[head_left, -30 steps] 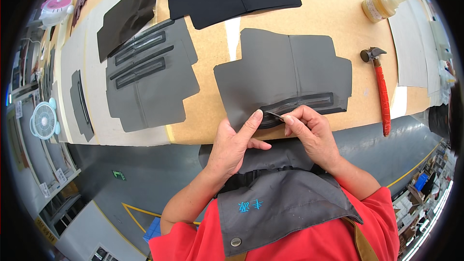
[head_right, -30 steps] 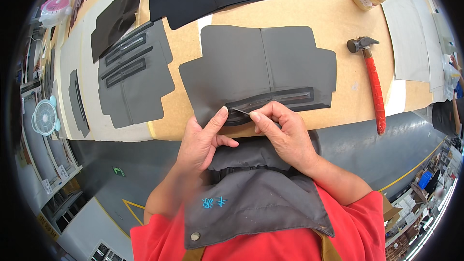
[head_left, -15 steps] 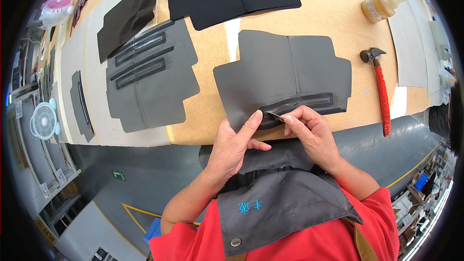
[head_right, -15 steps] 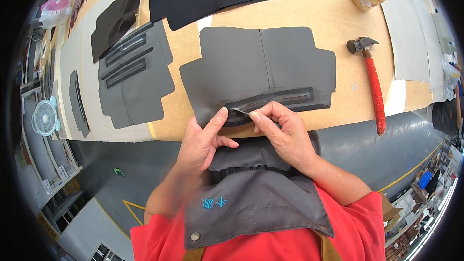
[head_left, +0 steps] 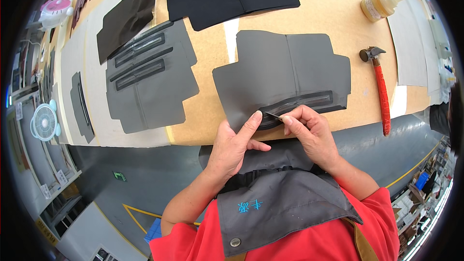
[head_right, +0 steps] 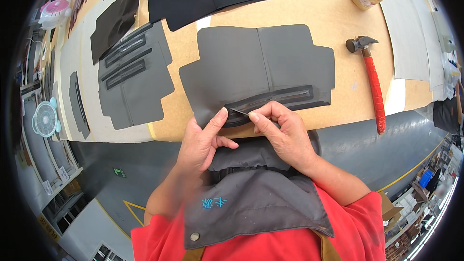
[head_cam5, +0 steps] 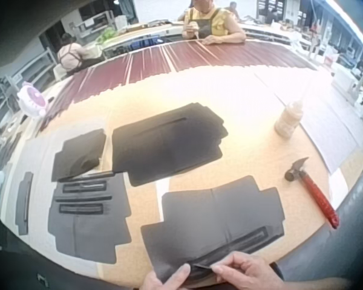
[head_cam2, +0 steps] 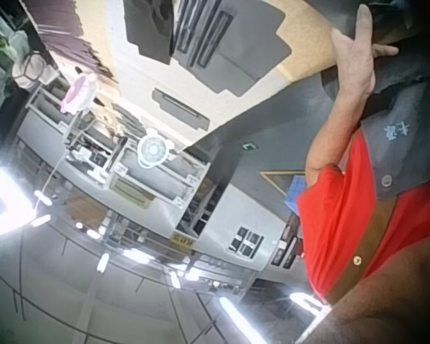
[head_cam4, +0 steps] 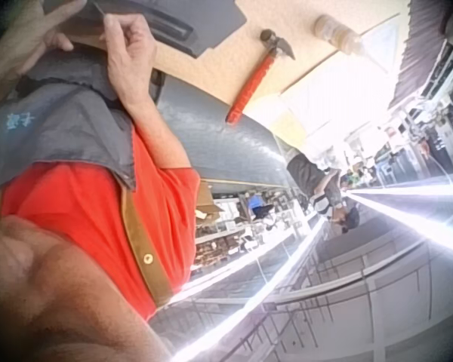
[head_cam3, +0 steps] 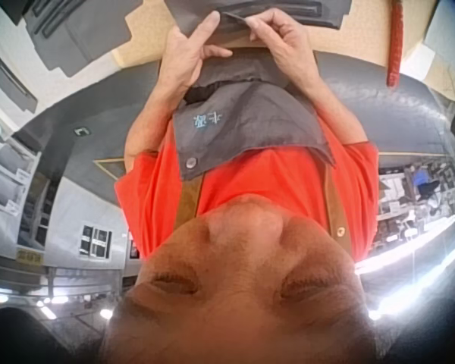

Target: Manually assembling leather bag components by gluing and positioning liners.

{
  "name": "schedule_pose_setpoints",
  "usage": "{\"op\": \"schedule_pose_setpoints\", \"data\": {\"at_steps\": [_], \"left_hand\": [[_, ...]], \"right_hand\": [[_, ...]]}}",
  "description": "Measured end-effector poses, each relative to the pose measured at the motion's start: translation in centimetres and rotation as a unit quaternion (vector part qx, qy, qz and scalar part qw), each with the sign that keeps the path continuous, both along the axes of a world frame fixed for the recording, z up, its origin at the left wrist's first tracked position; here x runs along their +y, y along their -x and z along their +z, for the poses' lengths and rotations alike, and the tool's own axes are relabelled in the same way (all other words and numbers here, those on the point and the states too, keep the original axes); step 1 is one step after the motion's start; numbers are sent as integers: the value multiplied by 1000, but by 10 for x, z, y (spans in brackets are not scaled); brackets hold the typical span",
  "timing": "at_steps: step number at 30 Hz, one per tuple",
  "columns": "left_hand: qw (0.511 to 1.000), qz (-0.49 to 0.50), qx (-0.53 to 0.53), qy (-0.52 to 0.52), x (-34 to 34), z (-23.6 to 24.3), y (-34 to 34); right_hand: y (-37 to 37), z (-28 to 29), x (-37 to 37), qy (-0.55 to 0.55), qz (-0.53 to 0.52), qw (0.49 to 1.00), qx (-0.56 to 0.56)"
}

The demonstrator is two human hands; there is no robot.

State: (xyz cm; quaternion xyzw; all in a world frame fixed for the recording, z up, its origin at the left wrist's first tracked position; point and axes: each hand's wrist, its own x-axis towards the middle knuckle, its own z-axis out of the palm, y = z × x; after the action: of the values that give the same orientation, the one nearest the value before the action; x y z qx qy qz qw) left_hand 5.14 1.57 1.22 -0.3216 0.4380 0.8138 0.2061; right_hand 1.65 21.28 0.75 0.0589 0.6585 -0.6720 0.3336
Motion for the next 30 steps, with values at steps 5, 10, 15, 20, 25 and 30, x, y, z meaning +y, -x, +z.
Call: {"op": "schedule_pose_setpoints", "data": {"at_steps": [5,10,15,20,25,30], "left_hand": [[1000,0,-3,0,0,1,1],[1000,0,-5,2,1,2,1],[1000,-2,-7,0,1,2,0],[1000,-3,0,2,1,0,0],[1000,3,0,16,0,0,2],[999,-5,-2,33,-4,0,7]], "right_hand": [[1,1,0,-1,-1,1000,-2],[1,1,0,5,3,1000,-2],[0,1,0,8,-3,1000,-8],[-3,-3,-1,17,-18,1000,-12],[-1,-2,-3,29,-29,999,-13],[6,14,15,29,-26,999,15]]}}
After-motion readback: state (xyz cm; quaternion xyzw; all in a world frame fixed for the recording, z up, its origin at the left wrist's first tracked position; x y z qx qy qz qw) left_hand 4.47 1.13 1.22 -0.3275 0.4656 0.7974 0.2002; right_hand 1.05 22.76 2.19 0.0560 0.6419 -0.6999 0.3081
